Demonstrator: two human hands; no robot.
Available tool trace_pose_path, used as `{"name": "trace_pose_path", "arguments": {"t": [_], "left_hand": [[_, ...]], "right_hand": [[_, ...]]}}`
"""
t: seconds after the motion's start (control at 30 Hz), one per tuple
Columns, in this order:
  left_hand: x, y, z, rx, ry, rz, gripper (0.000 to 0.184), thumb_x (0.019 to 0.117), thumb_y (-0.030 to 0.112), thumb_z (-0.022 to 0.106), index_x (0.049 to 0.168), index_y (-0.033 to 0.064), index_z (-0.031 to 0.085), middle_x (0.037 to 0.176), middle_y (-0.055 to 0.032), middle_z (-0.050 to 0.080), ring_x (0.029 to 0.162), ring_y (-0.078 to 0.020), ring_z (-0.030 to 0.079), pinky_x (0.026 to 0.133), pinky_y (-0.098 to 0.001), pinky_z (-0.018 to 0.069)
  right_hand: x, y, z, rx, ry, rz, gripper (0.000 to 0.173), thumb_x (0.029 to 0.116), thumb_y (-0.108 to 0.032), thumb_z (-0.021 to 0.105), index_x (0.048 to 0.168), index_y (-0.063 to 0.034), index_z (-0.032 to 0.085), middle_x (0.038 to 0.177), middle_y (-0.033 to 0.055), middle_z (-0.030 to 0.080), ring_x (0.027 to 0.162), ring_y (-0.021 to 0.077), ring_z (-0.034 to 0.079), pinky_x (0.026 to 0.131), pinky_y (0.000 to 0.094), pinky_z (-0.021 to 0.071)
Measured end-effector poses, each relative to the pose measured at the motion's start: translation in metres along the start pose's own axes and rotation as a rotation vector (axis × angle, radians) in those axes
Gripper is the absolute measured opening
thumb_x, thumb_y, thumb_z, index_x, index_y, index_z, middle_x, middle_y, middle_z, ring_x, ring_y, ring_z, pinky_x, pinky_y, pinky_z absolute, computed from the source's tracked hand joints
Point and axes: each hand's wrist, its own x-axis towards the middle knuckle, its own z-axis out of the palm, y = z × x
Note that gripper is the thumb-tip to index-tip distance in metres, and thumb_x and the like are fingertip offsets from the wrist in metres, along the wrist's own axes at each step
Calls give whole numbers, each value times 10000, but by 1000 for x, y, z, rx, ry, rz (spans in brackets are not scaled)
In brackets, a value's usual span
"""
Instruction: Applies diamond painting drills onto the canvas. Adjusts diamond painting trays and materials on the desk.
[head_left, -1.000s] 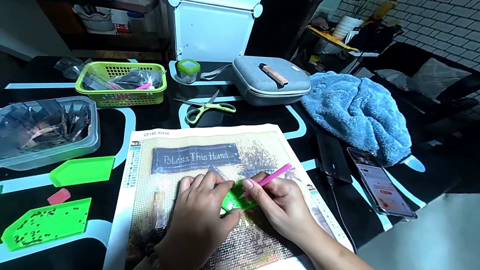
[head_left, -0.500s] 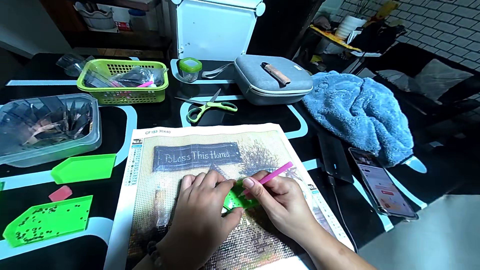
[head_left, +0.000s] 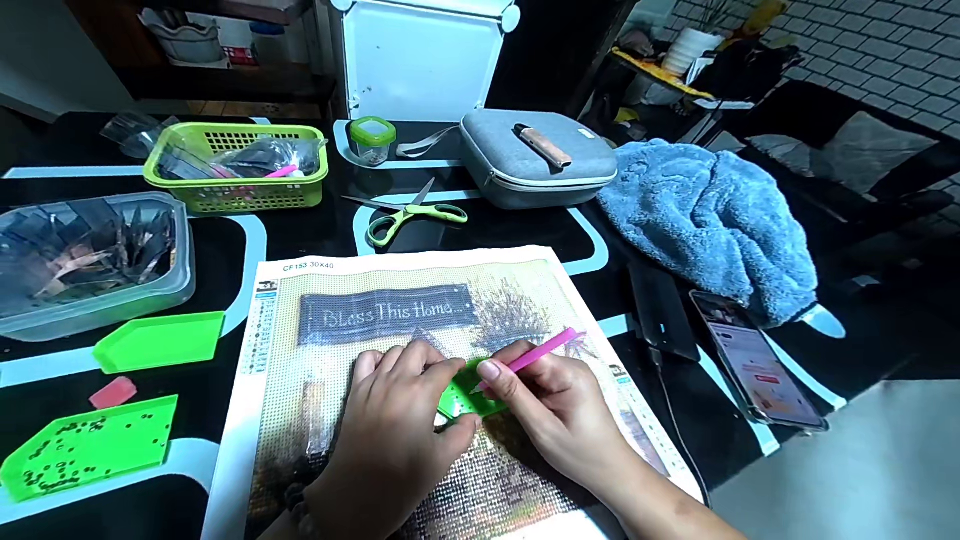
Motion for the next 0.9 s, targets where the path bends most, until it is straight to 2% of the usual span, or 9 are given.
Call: {"name": "trace_pose_path", "arguments": {"t": [0.17,0.6,0.7,0.8,0.9], "left_hand": [[0,0,0,7,0,-2,397,792,524,657,1052,261,802,933,78,704,834,-105,643,803,-416,451],[1,2,-1,12,-8,-10,393,784,518,665,1041,255,804,927,76,700,828,-103,638,807,-418,444],[0,2,0,17,-2,-6,398,787,528,656,1048,266,802,929,78,699,827,-100,637,799,-411,445],[0,1,0,7,-1,0,408,787,523,662,1075,269,802,937,79,703,831,-102,640,808,-422,449],[0,0,1,11,24,13,408,792,524,650,1069,267,804,941,75,708,826,-107,640,805,-418,446]], "right_hand": [[0,2,1,-61,-14,-9,255,1055,-280,581,924,-98,705,768,-56,691,693,-15,652,620,146,546],[1,2,2,-33,-9,-29,242,1051,-257,585,926,-89,706,774,-48,698,705,-1,667,638,156,565],[1,1,0,5,9,-18,230,1050,-239,590,920,-86,702,775,-42,699,705,11,671,642,167,572],[-1,-2,-8,96,53,45,211,1054,-224,577,926,-100,690,749,-48,685,652,-3,633,594,140,524],[-10,0,-22,217,142,129,233,1073,-250,541,930,-133,682,743,-24,682,612,24,628,566,155,527]]}}
